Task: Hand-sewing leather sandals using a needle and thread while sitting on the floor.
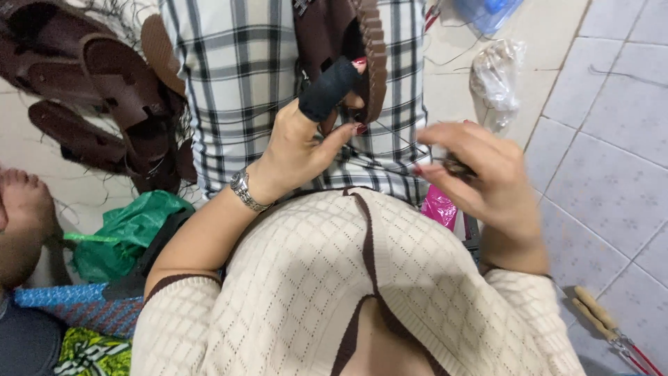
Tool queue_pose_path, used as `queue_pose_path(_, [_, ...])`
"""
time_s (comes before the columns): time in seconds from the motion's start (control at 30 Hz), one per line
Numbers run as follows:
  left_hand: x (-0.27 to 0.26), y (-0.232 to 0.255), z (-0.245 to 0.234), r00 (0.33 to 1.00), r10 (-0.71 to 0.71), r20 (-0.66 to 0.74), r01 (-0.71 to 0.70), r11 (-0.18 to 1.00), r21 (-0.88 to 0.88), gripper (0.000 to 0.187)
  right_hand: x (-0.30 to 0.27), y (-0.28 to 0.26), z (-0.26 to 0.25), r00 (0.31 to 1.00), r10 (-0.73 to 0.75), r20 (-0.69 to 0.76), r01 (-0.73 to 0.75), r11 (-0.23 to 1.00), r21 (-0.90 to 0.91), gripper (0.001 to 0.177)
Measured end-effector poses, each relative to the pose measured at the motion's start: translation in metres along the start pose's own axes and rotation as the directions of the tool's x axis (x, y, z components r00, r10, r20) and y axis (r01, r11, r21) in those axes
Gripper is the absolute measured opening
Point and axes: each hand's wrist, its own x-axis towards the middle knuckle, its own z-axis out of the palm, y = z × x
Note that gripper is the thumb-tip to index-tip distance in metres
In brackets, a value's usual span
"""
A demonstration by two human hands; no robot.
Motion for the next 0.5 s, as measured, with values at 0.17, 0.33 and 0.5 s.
queue_pose_path(0.17, [0.009, 0.005, 0.008, 0.985, 0.009, -0.173, -0.017, 0.999, -0.043, 0.047, 0.018, 0.025, 0.033, 0.989, 0.046, -0.142, 0.018, 0.909, 0.415, 0.005])
queue_pose_path(0.33, [0.007, -0.009, 0.018, 0.978, -0.003, -0.21, -0.012, 0.998, -0.069, 0.042, 0.011, 0.042, 0.027, 0.997, 0.029, -0.076, 0.019, 0.829, 0.559, 0.008])
queue_pose_path(0.5, [0.016, -0.035, 0.035, 0.984, 0.042, -0.173, -0.045, 0.999, -0.014, 0.029, -0.026, 0.121, -0.003, 0.975, 0.208, -0.083, -0.164, 0.914, 0.372, 0.006])
